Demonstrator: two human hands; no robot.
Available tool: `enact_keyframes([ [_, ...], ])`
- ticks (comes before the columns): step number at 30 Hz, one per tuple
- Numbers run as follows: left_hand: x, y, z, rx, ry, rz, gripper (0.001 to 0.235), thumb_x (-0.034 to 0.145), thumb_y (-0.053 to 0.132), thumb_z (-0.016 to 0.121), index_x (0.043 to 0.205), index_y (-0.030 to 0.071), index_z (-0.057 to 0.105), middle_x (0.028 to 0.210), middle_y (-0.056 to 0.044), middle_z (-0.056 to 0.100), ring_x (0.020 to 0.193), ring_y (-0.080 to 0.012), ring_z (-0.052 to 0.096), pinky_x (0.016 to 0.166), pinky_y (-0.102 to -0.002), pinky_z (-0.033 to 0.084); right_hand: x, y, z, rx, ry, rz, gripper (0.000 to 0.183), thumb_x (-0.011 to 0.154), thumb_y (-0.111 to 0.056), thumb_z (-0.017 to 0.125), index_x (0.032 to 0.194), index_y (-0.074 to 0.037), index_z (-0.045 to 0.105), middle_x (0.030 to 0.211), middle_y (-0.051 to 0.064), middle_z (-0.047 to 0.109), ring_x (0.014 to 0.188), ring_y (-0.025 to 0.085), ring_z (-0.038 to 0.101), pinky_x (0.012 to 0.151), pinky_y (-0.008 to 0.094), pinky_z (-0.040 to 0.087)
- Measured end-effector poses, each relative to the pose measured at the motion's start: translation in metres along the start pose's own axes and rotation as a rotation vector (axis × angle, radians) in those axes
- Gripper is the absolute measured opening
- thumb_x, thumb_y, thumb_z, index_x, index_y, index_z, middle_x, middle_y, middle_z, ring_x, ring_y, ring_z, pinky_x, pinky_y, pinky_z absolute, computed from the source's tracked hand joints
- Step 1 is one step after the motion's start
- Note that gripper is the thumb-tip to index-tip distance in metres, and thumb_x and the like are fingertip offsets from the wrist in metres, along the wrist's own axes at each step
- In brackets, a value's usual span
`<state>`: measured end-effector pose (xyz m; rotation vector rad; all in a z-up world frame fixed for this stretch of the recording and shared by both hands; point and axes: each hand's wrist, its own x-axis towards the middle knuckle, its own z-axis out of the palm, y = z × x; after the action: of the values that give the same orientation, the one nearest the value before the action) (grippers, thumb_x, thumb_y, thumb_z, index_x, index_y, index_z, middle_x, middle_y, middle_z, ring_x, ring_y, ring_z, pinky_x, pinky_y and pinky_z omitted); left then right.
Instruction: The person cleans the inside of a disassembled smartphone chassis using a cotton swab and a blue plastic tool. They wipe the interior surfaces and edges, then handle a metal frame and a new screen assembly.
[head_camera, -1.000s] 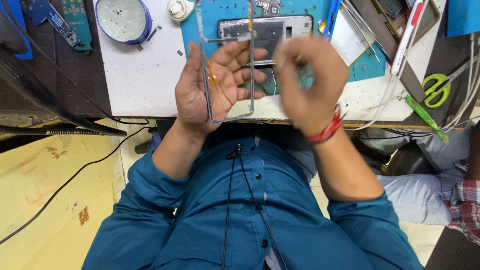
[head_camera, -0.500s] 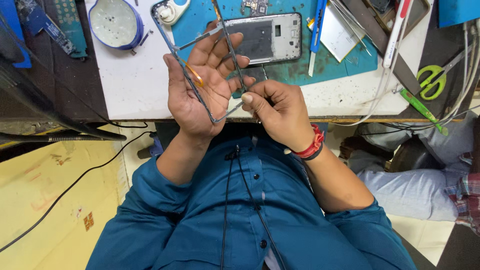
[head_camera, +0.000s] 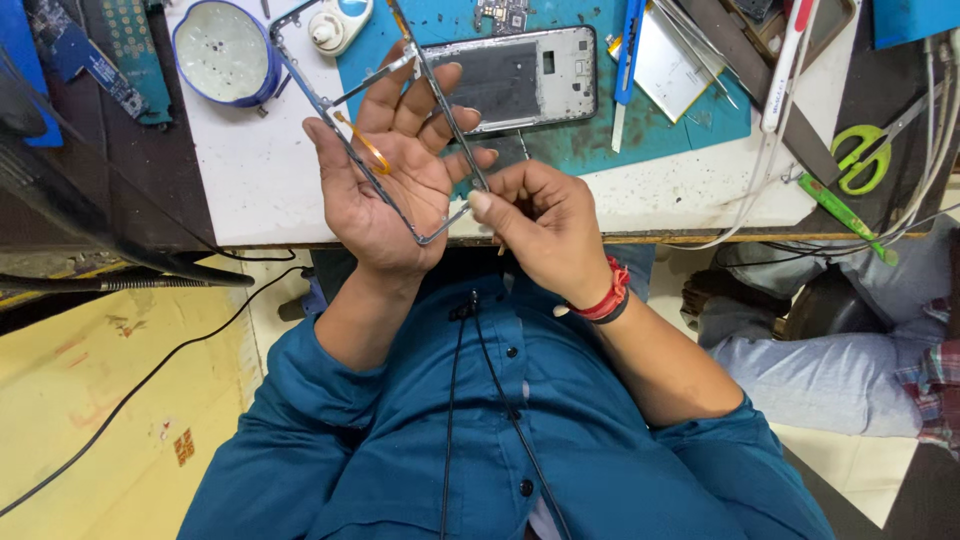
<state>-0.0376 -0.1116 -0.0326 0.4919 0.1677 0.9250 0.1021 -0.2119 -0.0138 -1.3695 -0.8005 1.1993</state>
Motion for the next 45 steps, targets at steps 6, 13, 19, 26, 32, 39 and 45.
enact_keyframes([
  [6,0.003,0.001,-0.008,0.012,-0.004,0.014,0.08,0.111,0.066,0.027,0.157,0.002,0.039,0.146,-0.022,0.058,0.125,-0.03,0.064,0.102,-0.051,0.057,-0.029,-0.003,-0.021,-0.53,0.103,-0.324,0.008,0.101,-0.009,0.068,0.099,-0.002,0.072,0.083,0.008,0.073,0.069,0.016,0.07,0.065,0.029,0.054],
  [13,0.007,0.012,-0.025,0.009,-0.042,-0.028,0.081,0.109,0.066,0.03,0.155,0.0,0.042,0.147,-0.022,0.058,0.125,-0.0324,0.062,0.104,-0.053,0.056,-0.086,0.023,-0.065,-0.945,0.168,-0.399,0.008,0.092,-0.012,0.076,0.095,-0.005,0.073,0.087,0.011,0.073,0.075,0.029,0.072,0.068,0.036,0.056],
  [19,0.006,0.013,-0.023,0.011,-0.072,-0.123,0.085,0.107,0.068,0.034,0.153,-0.002,0.046,0.141,-0.021,0.057,0.122,-0.0318,0.06,0.102,-0.052,0.052,-0.111,0.056,-0.083,-1.146,0.321,-0.215,0.03,0.09,-0.021,0.076,0.112,-0.003,0.068,0.106,0.017,0.068,0.088,0.038,0.068,0.074,0.045,0.055],
  [26,0.006,0.012,-0.012,0.085,-0.095,-0.125,0.089,0.103,0.072,0.038,0.151,-0.002,0.049,0.139,-0.021,0.06,0.12,-0.0316,0.062,0.101,-0.051,0.053,-0.11,0.068,-0.082,-1.147,0.293,-0.137,0.034,0.088,-0.028,0.076,0.114,-0.005,0.07,0.097,0.018,0.063,0.085,0.041,0.066,0.073,0.051,0.053],
  [32,0.002,0.011,-0.016,0.142,-0.117,-0.109,0.094,0.099,0.076,0.039,0.151,-0.002,0.052,0.132,-0.017,0.061,0.115,-0.0283,0.063,0.1,-0.046,0.054,-0.116,0.07,-0.07,-1.141,0.336,-0.116,0.028,0.08,-0.028,0.079,0.092,-0.004,0.069,0.111,0.025,0.058,0.085,0.043,0.065,0.072,0.051,0.053],
  [39,0.001,0.013,-0.023,0.181,-0.156,-0.123,0.095,0.096,0.079,0.041,0.148,0.0,0.052,0.131,-0.017,0.063,0.114,-0.0267,0.066,0.102,-0.047,0.057,-0.165,0.071,-0.063,-1.11,0.36,-0.199,0.028,0.085,-0.031,0.078,0.082,-0.005,0.068,0.117,0.02,0.061,0.086,0.04,0.067,0.072,0.049,0.054],
  [45,0.001,0.012,-0.024,0.22,-0.198,-0.105,0.099,0.094,0.081,0.041,0.148,-0.001,0.054,0.129,-0.017,0.063,0.115,-0.0248,0.069,0.104,-0.048,0.06,-0.202,0.069,-0.066,-1.047,0.339,-0.124,0.031,0.086,-0.034,0.079,0.079,-0.006,0.069,0.094,0.01,0.066,0.081,0.034,0.067,0.07,0.046,0.053],
])
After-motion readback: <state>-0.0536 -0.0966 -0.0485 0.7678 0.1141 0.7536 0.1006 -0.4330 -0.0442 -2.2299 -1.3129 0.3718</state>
